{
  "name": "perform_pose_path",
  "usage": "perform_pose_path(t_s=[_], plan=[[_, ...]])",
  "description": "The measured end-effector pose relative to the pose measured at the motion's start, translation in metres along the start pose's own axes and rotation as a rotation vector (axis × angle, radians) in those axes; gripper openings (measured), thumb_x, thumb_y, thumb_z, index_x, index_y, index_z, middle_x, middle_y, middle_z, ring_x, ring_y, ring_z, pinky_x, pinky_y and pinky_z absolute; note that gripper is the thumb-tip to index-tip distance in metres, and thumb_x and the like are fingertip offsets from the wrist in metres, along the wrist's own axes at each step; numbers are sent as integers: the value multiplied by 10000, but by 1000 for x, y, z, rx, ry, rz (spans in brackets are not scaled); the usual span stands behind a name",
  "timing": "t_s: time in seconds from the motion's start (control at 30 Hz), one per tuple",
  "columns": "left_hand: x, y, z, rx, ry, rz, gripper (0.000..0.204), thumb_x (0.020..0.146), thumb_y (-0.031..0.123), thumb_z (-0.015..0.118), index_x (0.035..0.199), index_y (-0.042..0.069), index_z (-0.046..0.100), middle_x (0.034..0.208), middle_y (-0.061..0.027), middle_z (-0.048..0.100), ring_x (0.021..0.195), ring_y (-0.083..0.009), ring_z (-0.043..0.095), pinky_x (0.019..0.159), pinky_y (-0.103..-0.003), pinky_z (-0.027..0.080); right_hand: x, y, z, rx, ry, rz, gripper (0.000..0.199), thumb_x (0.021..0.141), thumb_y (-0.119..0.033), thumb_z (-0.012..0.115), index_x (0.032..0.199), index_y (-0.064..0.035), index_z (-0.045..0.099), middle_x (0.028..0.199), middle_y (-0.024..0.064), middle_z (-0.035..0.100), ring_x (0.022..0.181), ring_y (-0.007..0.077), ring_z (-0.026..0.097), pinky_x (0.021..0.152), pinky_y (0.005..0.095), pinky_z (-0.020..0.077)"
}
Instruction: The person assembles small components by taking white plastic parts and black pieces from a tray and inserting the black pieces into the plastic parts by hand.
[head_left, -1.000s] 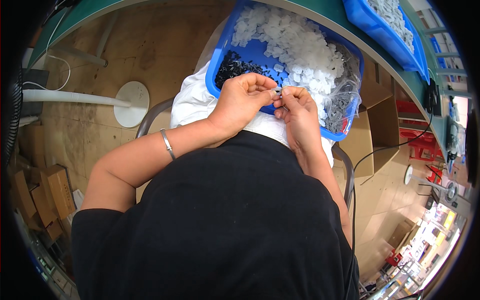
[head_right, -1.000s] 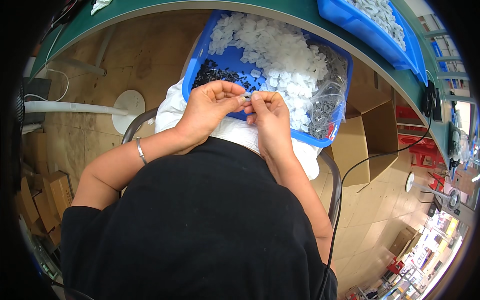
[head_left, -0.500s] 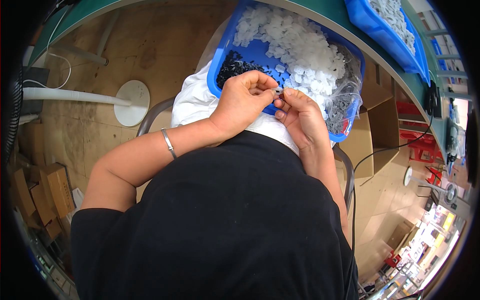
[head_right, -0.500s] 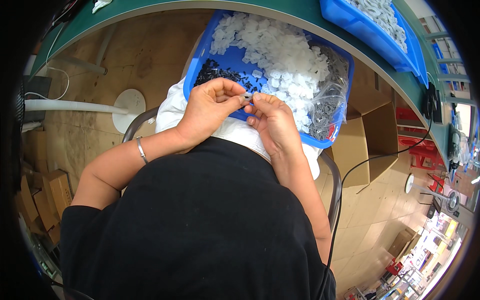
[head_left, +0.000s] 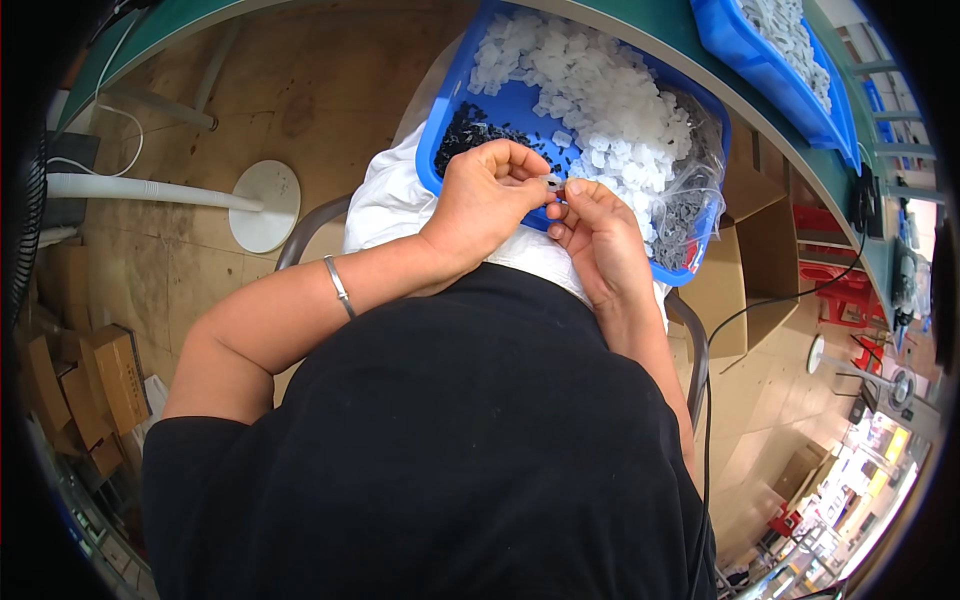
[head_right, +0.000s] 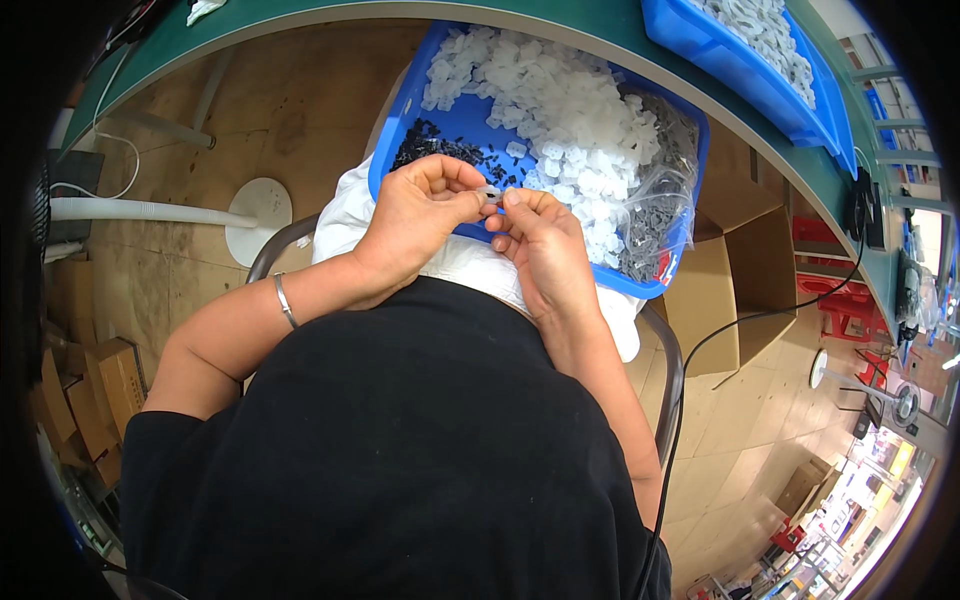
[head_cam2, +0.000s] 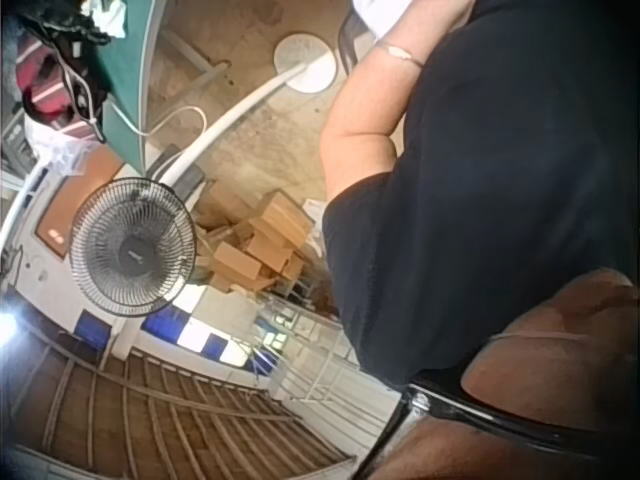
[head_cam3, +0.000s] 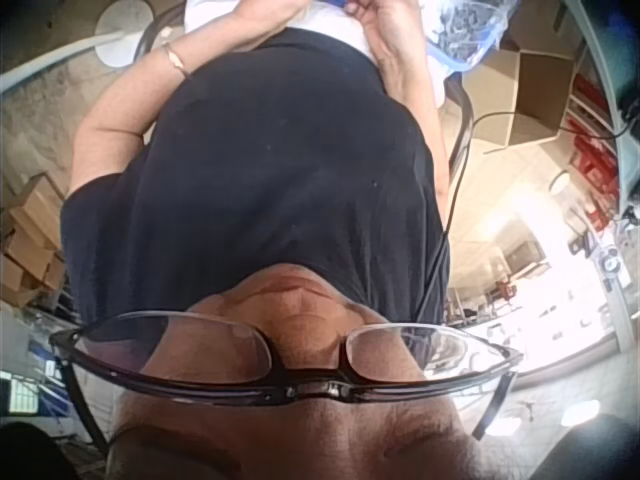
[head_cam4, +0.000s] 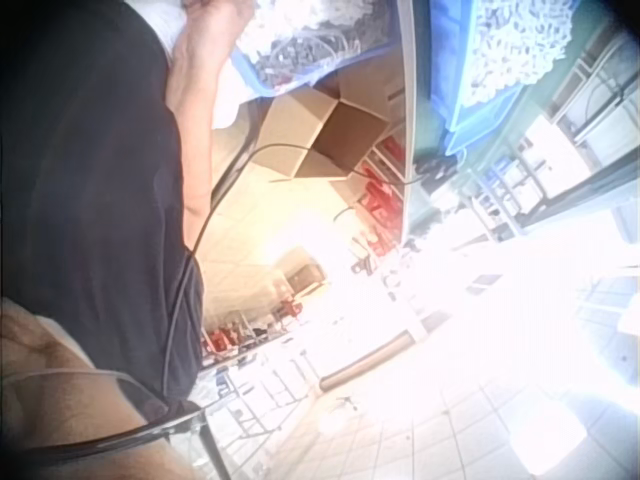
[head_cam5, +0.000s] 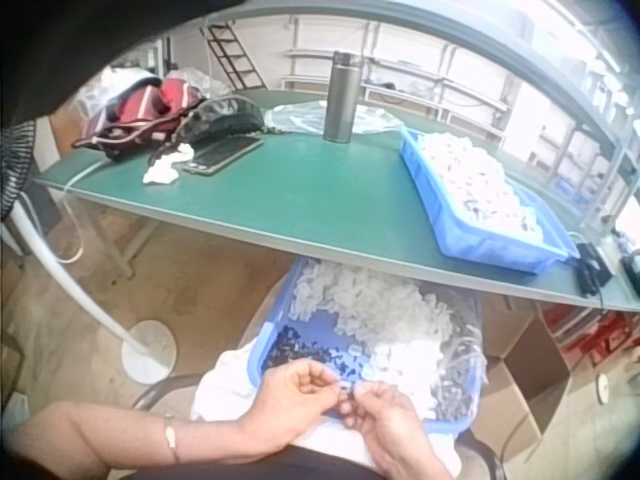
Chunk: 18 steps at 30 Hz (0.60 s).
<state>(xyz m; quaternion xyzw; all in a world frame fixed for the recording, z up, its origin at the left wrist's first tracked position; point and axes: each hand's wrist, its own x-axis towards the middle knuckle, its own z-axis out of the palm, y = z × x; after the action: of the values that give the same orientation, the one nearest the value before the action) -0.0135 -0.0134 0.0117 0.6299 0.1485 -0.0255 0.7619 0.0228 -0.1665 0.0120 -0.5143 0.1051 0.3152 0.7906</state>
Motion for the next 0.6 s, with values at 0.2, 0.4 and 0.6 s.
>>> perform_pose_path(t_s=[0.2,0.4,0.6], plan=[[-3,1,1,-71,5,-15,105,873,-1,607,973,-27,586,909,-78,646,847,-128,648,784,-250,528,2,10,2,-23,14,-108,132,940,-124,577,977,-2,544,857,88,623,728,120,555,680,254,448],[-3,-4,2,-140,-14,-24,104,884,6,615,979,-28,588,917,-90,654,855,-128,648,785,-254,529,4,12,2,14,32,-126,126,952,-106,553,950,19,533,833,92,612,704,120,537,676,254,449],[-8,2,3,-138,-67,-19,144,915,21,584,1046,-38,578,961,-94,652,886,-131,650,827,-253,525,4,14,1,81,67,-181,105,958,-99,551,964,5,559,825,84,618,688,115,538,659,259,453]])
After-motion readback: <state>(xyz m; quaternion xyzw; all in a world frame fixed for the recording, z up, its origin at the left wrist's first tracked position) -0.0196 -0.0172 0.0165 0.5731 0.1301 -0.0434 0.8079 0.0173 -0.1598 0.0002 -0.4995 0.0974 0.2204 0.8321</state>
